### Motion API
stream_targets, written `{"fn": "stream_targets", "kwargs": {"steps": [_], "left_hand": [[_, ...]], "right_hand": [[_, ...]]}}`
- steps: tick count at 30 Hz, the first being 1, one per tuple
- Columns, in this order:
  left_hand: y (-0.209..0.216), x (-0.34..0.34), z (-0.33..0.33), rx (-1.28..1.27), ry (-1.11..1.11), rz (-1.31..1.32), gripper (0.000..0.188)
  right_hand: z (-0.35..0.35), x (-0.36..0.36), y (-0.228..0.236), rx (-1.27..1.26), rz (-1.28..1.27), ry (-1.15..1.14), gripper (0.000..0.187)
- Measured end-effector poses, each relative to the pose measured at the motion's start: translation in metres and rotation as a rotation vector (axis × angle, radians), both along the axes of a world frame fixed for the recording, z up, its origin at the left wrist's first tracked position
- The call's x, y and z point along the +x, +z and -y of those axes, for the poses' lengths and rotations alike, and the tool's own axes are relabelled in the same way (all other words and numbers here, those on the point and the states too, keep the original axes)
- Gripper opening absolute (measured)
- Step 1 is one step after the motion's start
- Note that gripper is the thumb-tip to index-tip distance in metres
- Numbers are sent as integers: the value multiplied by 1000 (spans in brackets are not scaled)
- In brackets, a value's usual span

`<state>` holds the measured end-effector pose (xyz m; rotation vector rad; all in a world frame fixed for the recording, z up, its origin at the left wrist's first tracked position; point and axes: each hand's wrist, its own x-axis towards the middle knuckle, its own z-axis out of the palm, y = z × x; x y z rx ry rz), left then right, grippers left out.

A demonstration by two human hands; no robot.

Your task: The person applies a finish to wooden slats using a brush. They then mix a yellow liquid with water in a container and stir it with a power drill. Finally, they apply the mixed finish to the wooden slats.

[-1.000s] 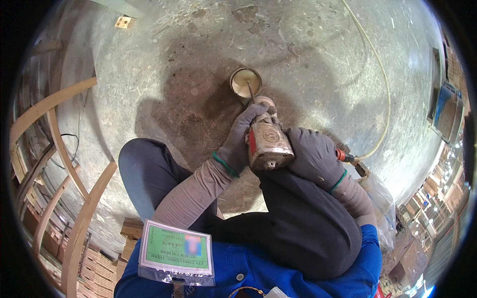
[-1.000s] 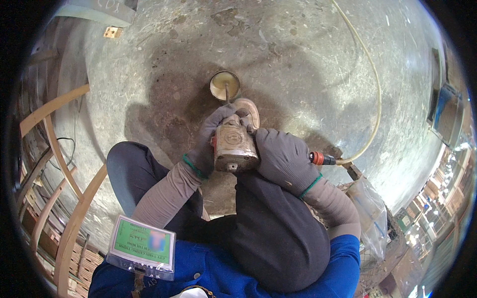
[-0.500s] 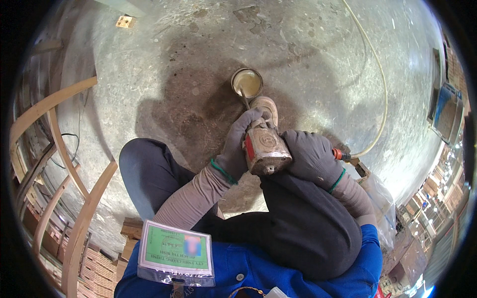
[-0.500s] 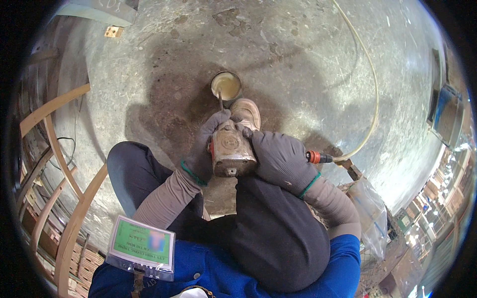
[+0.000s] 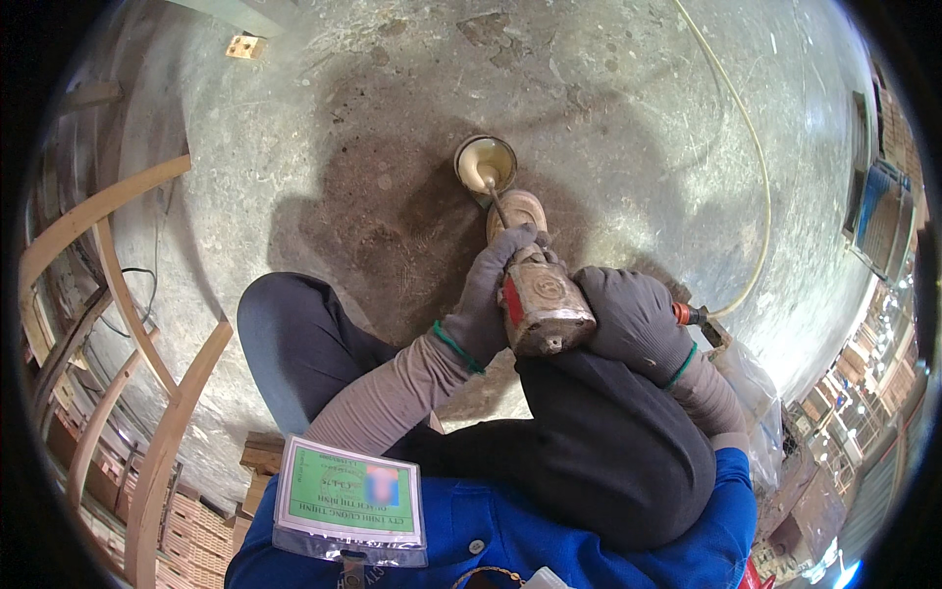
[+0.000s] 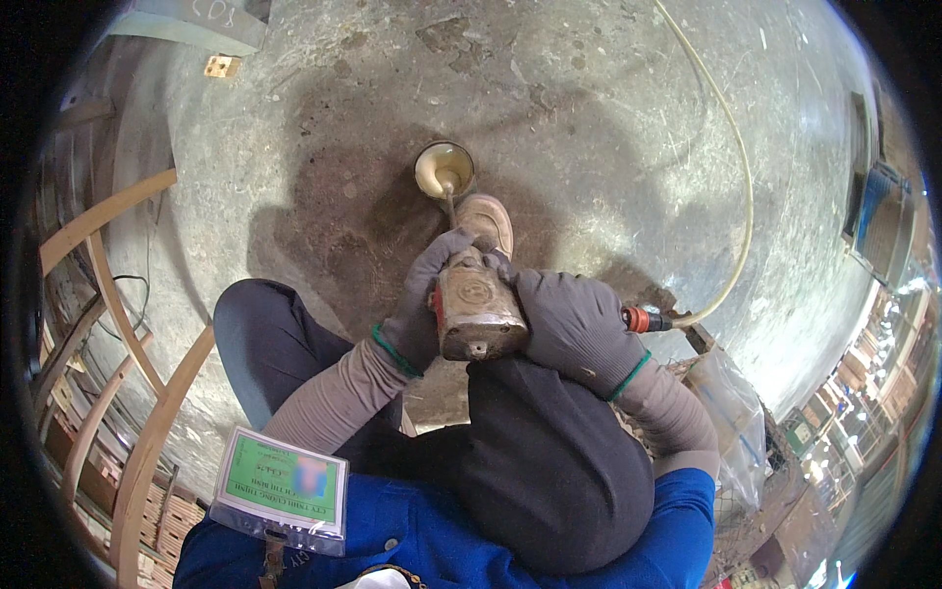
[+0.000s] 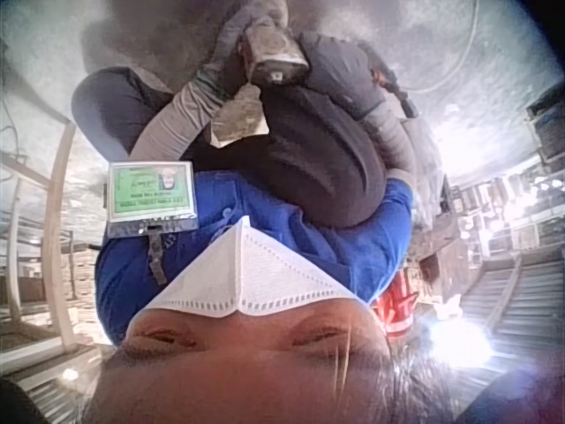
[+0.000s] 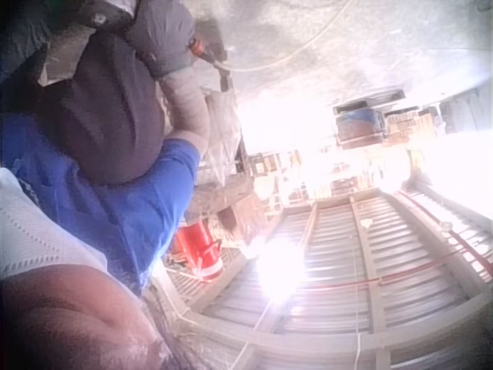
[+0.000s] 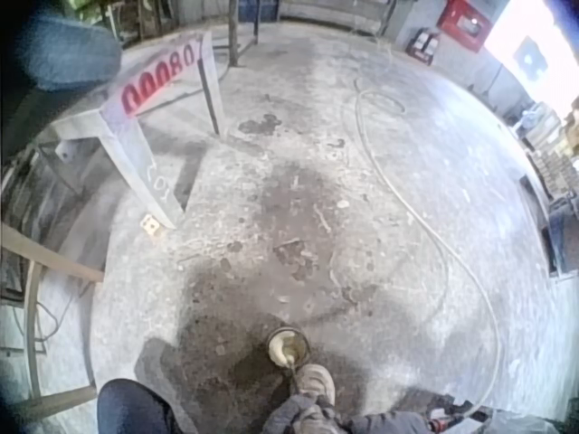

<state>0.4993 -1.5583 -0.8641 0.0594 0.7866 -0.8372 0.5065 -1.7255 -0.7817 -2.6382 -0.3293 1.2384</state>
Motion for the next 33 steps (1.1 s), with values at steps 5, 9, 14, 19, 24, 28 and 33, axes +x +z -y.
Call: {"fn": "stream_targets", "kwargs": {"steps": [5, 9, 14, 19, 24, 28, 33], "left_hand": [[3, 2, 1, -8, 9, -5, 28], [9, 3, 1, 82, -19, 39, 28], [1, 1, 2, -5, 0, 4, 28], [6, 3, 1, 41, -17, 6, 27], [10, 8, -3, 112, -33, 59, 26], [-5, 15, -8, 123, -12, 114, 25], [-14, 17, -11, 152, -37, 172, 28]], "right_hand": [[2, -1, 2, 21, 35, 32, 40], [6, -4, 2, 64, 95, 55, 38], [5, -4, 3, 42, 85, 56, 36], [4, -3, 3, 43, 86, 46, 35], [1, 2, 1, 57, 80, 47, 35], [-4, 9, -13, 71, 104, 52, 37], [-7, 12, -16, 51, 140, 63, 36]]}}
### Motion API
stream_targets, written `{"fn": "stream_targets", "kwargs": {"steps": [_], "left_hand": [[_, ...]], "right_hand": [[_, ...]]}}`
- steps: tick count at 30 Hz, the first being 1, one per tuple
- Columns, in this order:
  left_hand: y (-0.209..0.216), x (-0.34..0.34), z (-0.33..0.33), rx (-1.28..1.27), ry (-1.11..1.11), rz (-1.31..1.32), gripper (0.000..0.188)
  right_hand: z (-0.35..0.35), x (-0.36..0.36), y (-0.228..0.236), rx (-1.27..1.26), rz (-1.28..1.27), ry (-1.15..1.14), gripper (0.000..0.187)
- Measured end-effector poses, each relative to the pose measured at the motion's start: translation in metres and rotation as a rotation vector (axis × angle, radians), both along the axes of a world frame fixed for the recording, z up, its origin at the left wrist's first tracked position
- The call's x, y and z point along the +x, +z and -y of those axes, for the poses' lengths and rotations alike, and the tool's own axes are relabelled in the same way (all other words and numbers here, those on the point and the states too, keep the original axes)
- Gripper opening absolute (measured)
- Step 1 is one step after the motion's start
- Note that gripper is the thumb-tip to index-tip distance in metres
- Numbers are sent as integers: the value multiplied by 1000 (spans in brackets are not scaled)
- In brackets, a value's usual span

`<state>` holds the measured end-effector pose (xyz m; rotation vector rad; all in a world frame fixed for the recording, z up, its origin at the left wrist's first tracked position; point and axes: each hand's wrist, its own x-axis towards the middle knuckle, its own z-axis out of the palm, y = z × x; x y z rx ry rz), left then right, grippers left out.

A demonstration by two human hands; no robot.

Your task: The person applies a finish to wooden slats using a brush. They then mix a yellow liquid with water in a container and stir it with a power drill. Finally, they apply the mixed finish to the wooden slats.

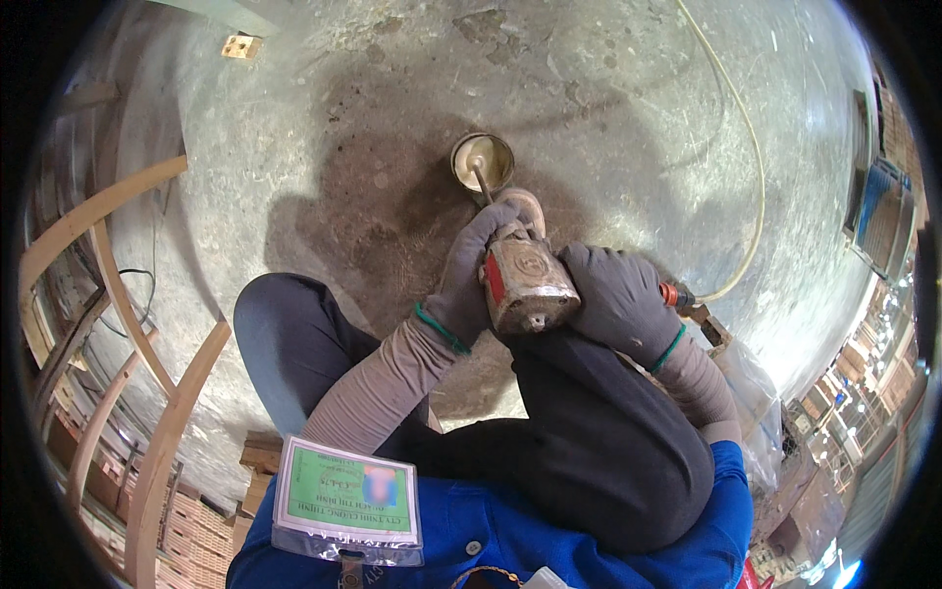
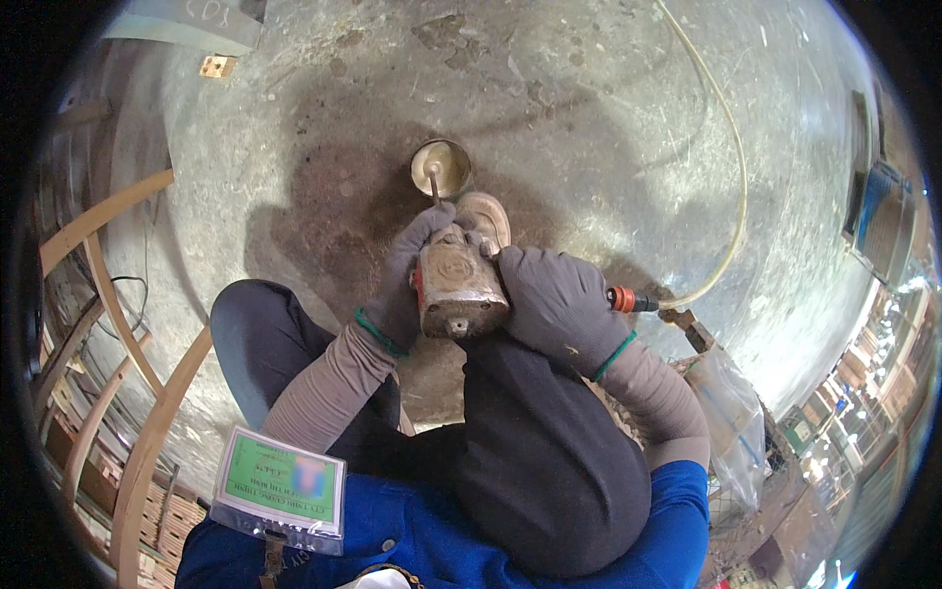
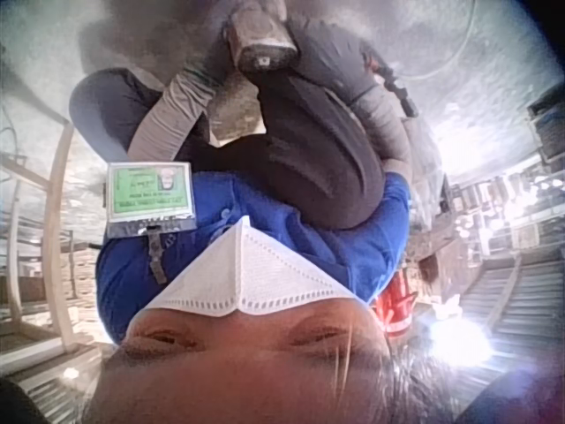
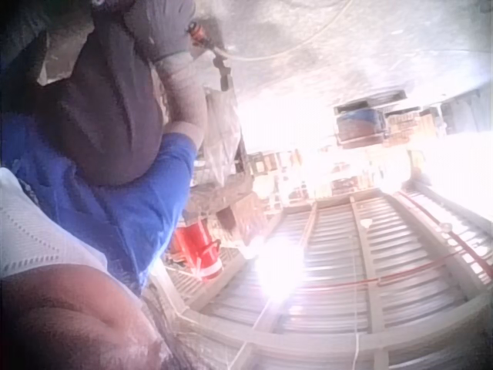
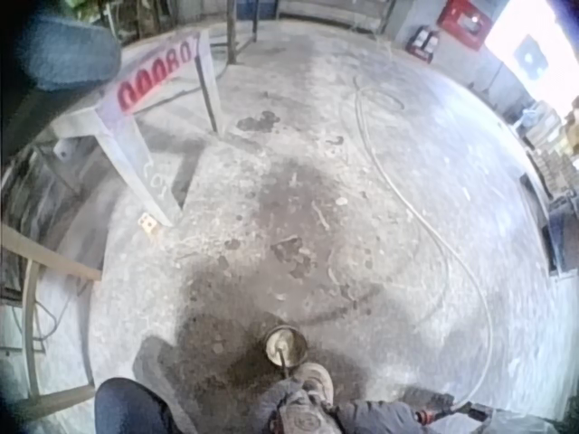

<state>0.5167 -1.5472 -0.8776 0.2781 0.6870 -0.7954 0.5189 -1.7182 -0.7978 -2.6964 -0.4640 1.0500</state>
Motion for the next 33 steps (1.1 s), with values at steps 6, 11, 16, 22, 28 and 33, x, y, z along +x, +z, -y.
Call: {"fn": "stream_targets", "kwargs": {"steps": [6, 11, 16, 22, 28, 33], "left_hand": [[13, -2, 7, -17, -13, -66, 27], [-3, -7, 7, -301, 60, -117, 34], [-1, -1, 4, -53, -18, 1, 27], [-9, 3, -2, -151, 20, 122, 23], [-6, -6, -12, 97, -49, 143, 27], [27, -7, -8, 229, -10, 106, 30]], "right_hand": [[3, -3, 10, -63, -69, -1, 30], [2, -3, 15, -64, -35, 9, 28], [-2, -5, 10, -15, 58, -18, 25], [-5, -2, 5, 2, 96, 1, 25], [-9, -1, 2, 17, 33, 19, 34], [-7, -2, 3, -24, -104, 10, 50]]}}
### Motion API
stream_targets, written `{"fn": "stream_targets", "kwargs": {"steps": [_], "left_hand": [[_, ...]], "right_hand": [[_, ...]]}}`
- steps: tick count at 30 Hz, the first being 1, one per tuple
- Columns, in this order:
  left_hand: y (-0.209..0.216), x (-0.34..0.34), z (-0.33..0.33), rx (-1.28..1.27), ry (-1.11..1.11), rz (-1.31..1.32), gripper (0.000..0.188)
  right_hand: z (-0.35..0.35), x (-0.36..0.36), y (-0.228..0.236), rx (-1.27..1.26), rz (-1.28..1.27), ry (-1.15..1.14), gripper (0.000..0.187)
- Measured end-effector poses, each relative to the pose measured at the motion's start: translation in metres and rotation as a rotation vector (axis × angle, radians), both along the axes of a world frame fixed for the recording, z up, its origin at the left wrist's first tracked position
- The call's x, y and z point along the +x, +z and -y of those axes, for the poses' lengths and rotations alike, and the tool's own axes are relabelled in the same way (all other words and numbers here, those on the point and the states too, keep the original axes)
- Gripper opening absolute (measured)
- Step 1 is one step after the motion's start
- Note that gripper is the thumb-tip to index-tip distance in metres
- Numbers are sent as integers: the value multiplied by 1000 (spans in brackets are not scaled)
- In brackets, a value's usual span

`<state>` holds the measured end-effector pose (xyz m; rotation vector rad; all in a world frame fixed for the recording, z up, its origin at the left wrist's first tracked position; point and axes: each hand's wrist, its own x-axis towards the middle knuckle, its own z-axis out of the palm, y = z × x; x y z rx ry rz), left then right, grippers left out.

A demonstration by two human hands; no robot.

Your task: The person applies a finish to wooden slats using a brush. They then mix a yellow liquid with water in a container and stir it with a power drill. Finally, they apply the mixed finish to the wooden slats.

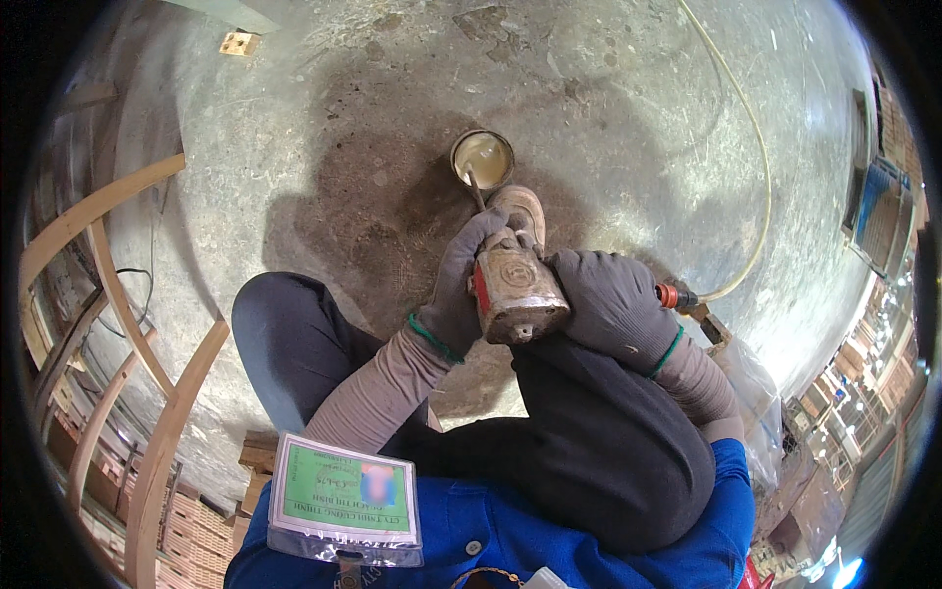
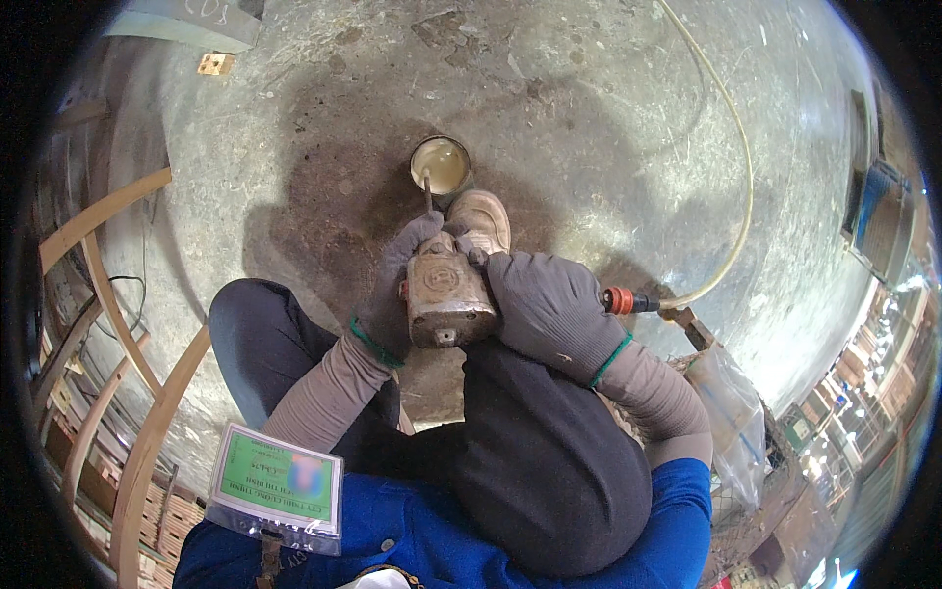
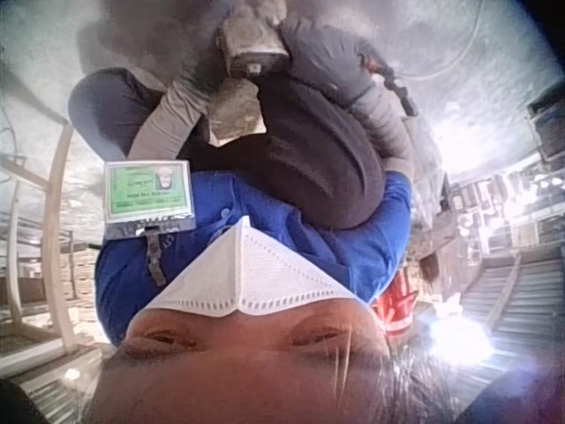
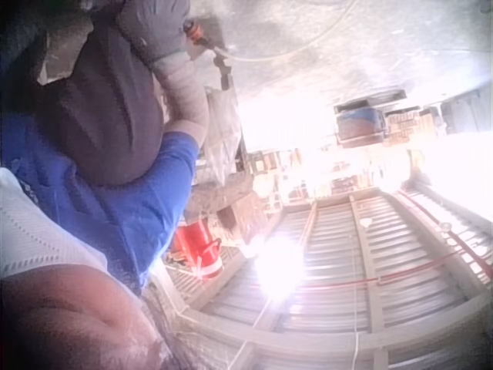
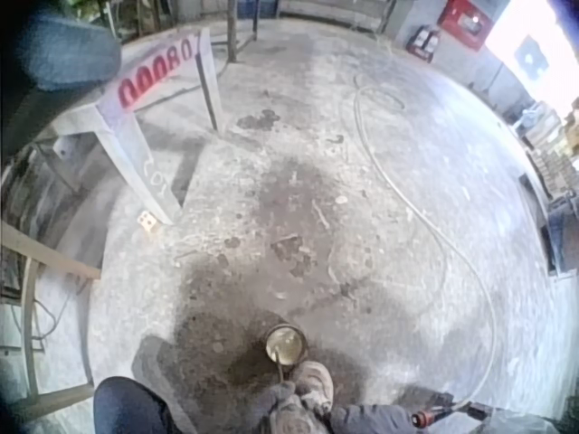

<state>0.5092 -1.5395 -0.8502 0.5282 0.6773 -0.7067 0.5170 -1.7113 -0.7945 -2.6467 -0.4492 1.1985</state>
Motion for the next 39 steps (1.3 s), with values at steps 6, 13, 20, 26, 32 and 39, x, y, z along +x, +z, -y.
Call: {"fn": "stream_targets", "kwargs": {"steps": [6, 13, 20, 26, 32, 39], "left_hand": [[-3, -8, 4, -131, 35, -77, 32], [-12, -9, 14, -312, 60, -191, 31], [-6, -2, 18, -336, 30, -189, 30], [-2, 3, 22, -237, 37, -178, 28], [-15, 6, 19, -357, 17, -197, 26], [-6, 12, 14, -224, 11, -133, 24]], "right_hand": [[6, -2, 8, -19, 2, 61, 51], [8, -1, 17, -24, -29, -31, 39], [12, -4, 17, -56, -35, -63, 37], [14, -6, 16, -43, 40, -22, 37], [13, -6, 14, 4, 122, -30, 35], [10, -7, 7, -37, 51, -92, 41]]}}
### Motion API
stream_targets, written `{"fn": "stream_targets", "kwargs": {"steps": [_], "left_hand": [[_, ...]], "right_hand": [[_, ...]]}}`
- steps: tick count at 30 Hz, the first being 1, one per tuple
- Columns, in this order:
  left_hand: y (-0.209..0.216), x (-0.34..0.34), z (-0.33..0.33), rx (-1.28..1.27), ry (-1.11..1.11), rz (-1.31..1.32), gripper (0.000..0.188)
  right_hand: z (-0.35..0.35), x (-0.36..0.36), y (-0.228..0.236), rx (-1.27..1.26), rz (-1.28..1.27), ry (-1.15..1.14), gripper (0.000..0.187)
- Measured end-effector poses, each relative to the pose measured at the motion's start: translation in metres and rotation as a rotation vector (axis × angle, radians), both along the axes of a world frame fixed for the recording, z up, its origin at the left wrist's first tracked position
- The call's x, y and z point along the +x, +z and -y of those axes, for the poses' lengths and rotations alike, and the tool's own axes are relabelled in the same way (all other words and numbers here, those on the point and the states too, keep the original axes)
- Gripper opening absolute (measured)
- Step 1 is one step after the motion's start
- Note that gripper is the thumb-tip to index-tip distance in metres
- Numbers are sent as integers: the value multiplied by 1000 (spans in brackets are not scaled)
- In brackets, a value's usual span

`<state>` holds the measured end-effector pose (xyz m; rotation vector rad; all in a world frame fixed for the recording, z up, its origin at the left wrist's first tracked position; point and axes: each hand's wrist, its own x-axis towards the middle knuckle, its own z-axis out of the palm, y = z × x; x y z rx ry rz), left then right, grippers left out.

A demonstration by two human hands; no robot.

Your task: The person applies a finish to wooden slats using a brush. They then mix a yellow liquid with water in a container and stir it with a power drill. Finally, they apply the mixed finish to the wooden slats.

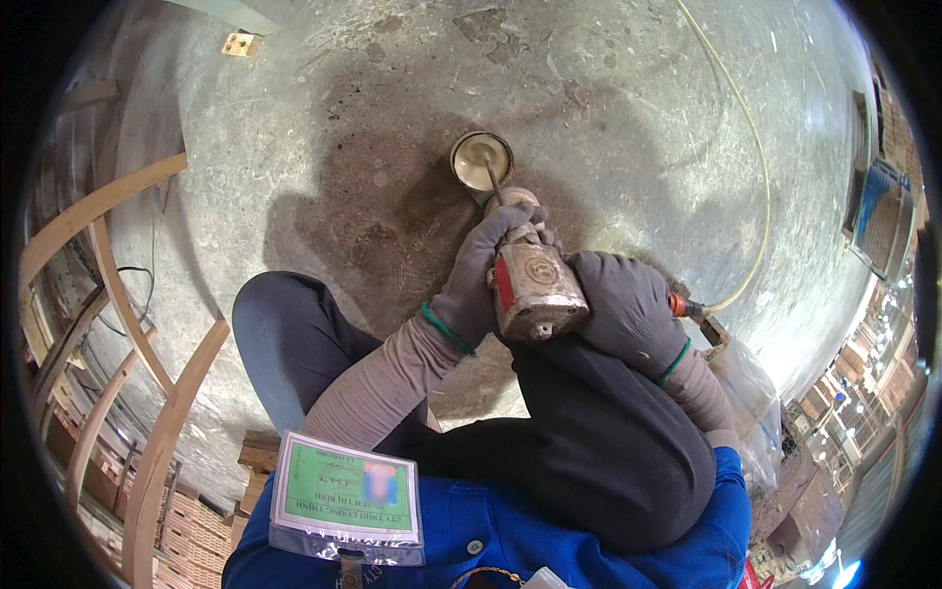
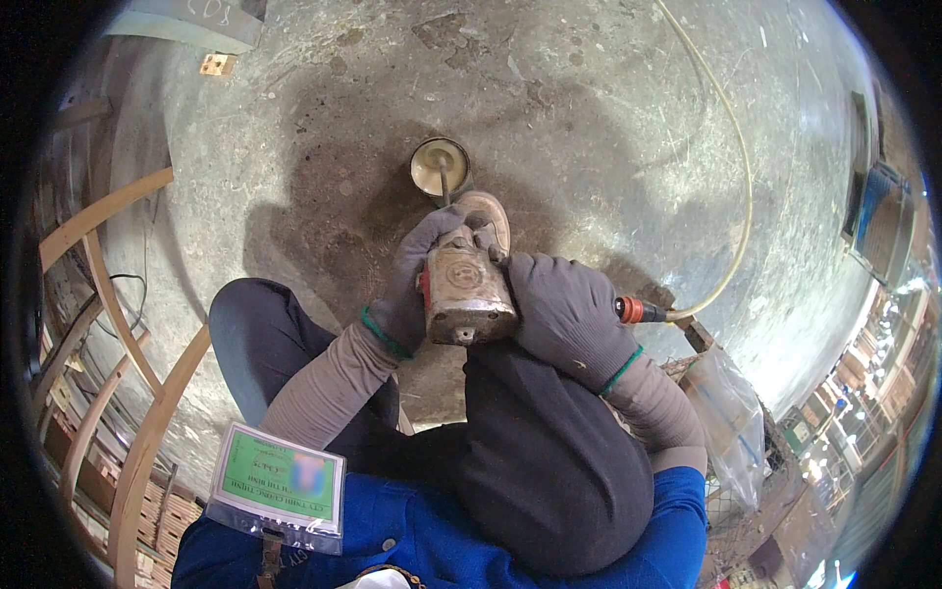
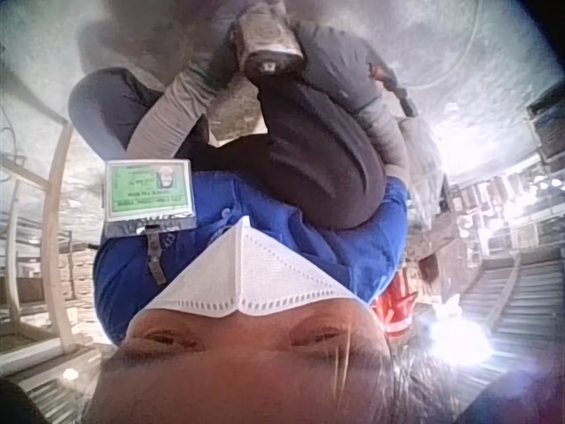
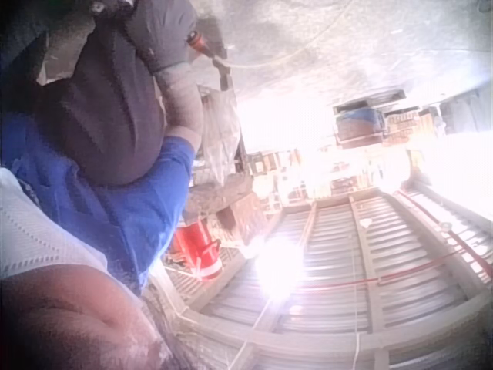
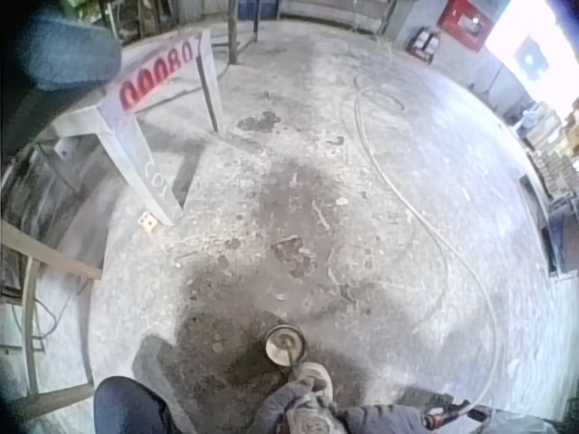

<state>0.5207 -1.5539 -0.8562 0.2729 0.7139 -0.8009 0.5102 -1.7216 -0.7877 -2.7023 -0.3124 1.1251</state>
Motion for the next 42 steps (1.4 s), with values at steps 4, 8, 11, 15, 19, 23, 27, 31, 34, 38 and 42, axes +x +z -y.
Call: {"fn": "stream_targets", "kwargs": {"steps": [4, 8, 11, 15, 19, 23, 27, 31, 34, 38, 42], "left_hand": [[7, -1, -4, 96, 15, 26, 25], [12, -10, -5, 178, 19, 102, 28], [17, -10, -7, 69, 18, -63, 29], [-6, -21, -3, -108, 51, -70, 30], [-5, -23, 1, -125, 47, -125, 29], [-6, -25, 5, -164, 60, -135, 29], [-7, -27, 9, -193, 74, -176, 29], [-3, -26, 9, -160, 62, -153, 28], [-3, -26, 7, -159, 56, -135, 27], [3, -22, 5, -124, 65, -119, 27], [0, -18, 4, -117, 52, -103, 27]], "right_hand": [[-3, 2, 0, 28, -10, 0, 42], [-5, 2, 1, 21, -66, 9, 40], [-5, 2, 4, 18, -99, 10, 39], [-4, 1, 8, 63, -49, 9, 39], [5, -6, 7, 64, -14, 98, 39], [7, -6, 11, 59, -8, 97, 38], [9, -5, 14, 57, -15, 89, 36], [12, -7, 12, 51, -19, 101, 35], [11, -5, 12, 52, -48, 79, 36], [9, -6, 9, 34, -69, 30, 37], [8, -6, 5, 36, -44, 31, 37]]}}
